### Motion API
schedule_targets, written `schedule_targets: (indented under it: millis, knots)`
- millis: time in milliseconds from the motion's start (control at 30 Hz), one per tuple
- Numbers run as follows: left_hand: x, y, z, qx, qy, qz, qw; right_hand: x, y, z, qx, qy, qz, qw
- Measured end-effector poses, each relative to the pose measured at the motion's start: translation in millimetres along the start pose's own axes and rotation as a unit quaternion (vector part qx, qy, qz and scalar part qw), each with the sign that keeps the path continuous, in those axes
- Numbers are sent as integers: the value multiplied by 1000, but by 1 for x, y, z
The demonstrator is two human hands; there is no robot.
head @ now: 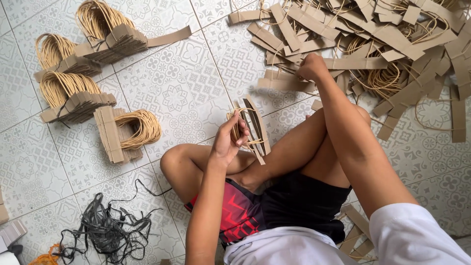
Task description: Bundling and tying paper bag handles with cardboard supports using plastic ties.
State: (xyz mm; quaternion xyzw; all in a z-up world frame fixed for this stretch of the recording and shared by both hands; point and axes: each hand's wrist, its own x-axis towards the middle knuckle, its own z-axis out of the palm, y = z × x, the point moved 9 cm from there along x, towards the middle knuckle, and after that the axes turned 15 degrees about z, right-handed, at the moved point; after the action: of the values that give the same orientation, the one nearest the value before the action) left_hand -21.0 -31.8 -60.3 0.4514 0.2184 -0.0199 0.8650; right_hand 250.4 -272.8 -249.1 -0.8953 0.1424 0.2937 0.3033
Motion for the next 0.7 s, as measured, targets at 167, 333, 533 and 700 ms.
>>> schedule_targets:
  millis: [167, 333, 533, 700]
  knots:
    - [10, 11, -12, 20, 9, 15, 1000, -38, -24, -6, 15, -40, -13, 999]
    - [18, 25, -17, 43, 9, 35, 998, -99, -59, -52, 39, 56, -159, 985]
    - [27, 37, -11, 36, 3, 63, 997, -148, -86, -74, 147, 27, -335, 930]
    - [50, 16, -22, 35, 29, 23, 999, -193, -108, -59, 159, -108, -455, 869]
